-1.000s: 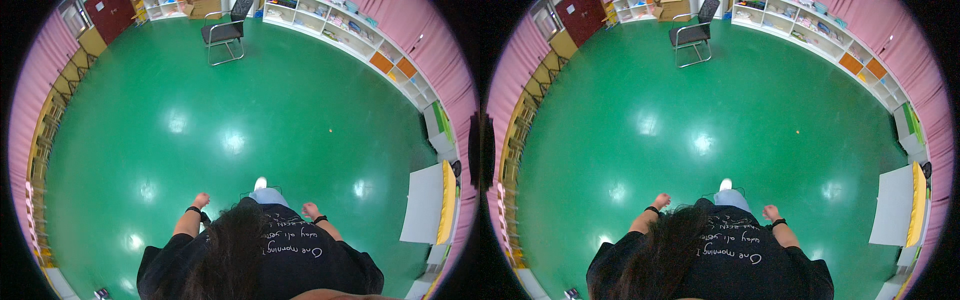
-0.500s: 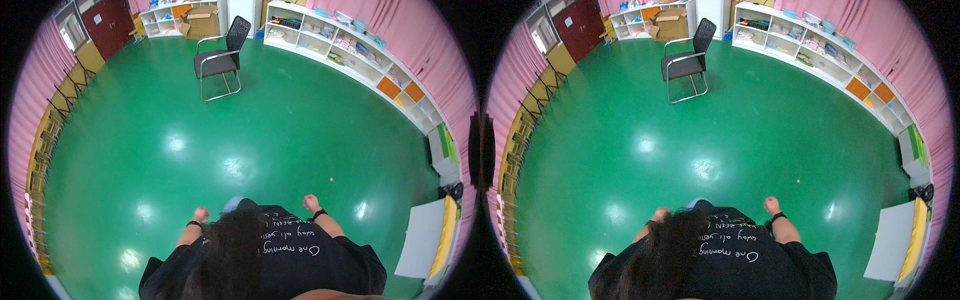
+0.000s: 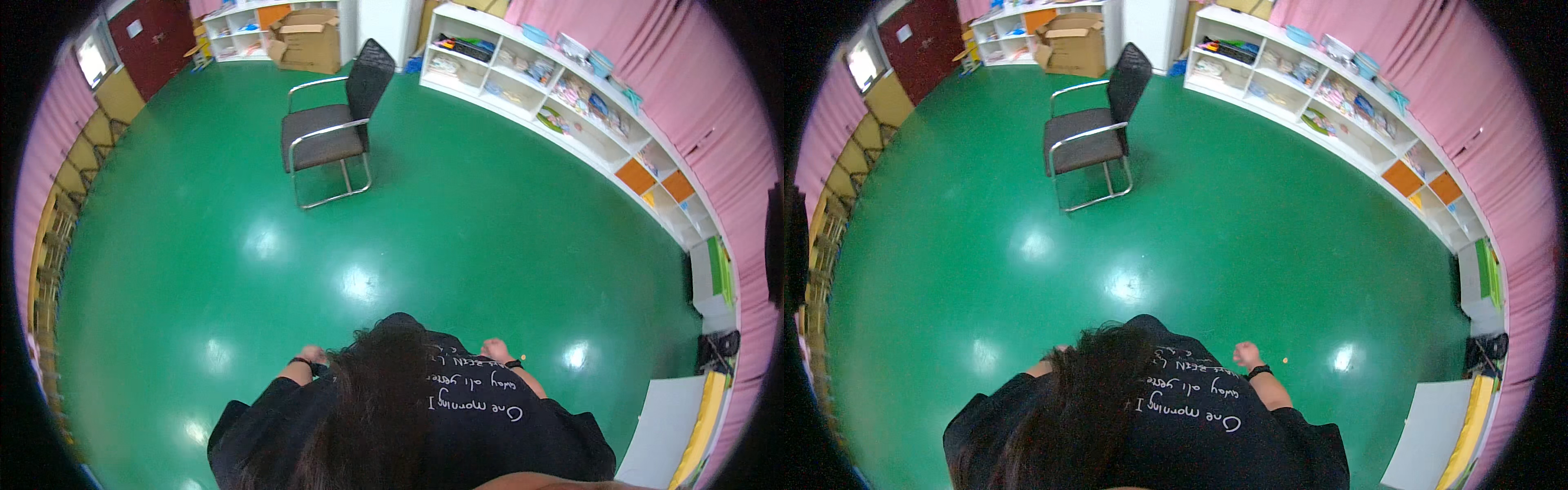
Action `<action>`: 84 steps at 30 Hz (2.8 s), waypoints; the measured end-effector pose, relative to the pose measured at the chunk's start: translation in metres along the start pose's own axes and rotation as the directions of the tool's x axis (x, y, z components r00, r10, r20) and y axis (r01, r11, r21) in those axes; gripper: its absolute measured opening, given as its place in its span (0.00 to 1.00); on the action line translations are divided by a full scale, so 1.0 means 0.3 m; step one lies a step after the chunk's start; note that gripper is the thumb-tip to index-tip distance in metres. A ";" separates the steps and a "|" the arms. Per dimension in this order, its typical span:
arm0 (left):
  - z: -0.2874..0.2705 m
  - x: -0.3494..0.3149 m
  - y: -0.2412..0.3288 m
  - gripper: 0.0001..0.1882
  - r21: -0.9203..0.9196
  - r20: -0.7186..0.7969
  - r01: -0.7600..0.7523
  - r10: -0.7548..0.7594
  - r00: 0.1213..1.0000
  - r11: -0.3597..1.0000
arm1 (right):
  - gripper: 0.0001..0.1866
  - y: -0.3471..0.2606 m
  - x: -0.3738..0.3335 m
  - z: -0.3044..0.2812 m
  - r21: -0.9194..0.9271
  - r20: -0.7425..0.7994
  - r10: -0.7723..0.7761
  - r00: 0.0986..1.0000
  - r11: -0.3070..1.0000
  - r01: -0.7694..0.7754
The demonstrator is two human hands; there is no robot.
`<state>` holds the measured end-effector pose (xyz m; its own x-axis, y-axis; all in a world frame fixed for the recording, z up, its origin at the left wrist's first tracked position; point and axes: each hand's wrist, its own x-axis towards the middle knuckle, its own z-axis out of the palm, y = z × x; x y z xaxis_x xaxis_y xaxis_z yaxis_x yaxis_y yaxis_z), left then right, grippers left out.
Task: The person picks up a blue pillow from the floor and places it on a green chair, then moves an office chair toward a door and pushes a small yellow chair under a table.
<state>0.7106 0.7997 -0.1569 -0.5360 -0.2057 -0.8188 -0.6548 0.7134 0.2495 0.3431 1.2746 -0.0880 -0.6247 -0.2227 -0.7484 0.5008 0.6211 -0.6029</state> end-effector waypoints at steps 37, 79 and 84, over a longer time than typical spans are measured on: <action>-2.693 1.535 0.570 0.23 -0.983 0.106 0.102 -0.023 0.994 -0.150 | 0.09 -3.421 2.166 0.316 -0.219 0.471 -0.398 0.787 0.812 0.541; -3.180 1.510 0.667 0.08 -0.503 0.305 -0.549 -0.732 0.609 -0.667 | 0.26 -4.543 2.329 1.774 -0.508 0.850 0.181 0.494 0.526 0.682; -3.157 1.515 0.488 0.07 -0.513 0.275 -0.582 -0.763 0.585 -0.631 | 0.25 -4.537 2.378 1.865 -0.471 0.861 0.146 0.487 0.589 0.656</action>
<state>-0.1336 0.1760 -0.0029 0.3321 -0.4803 -0.8118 0.4520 -0.6743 0.5839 -0.4491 -0.1502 0.0440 0.2852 -0.6648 -0.6904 -0.3969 0.5738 -0.7164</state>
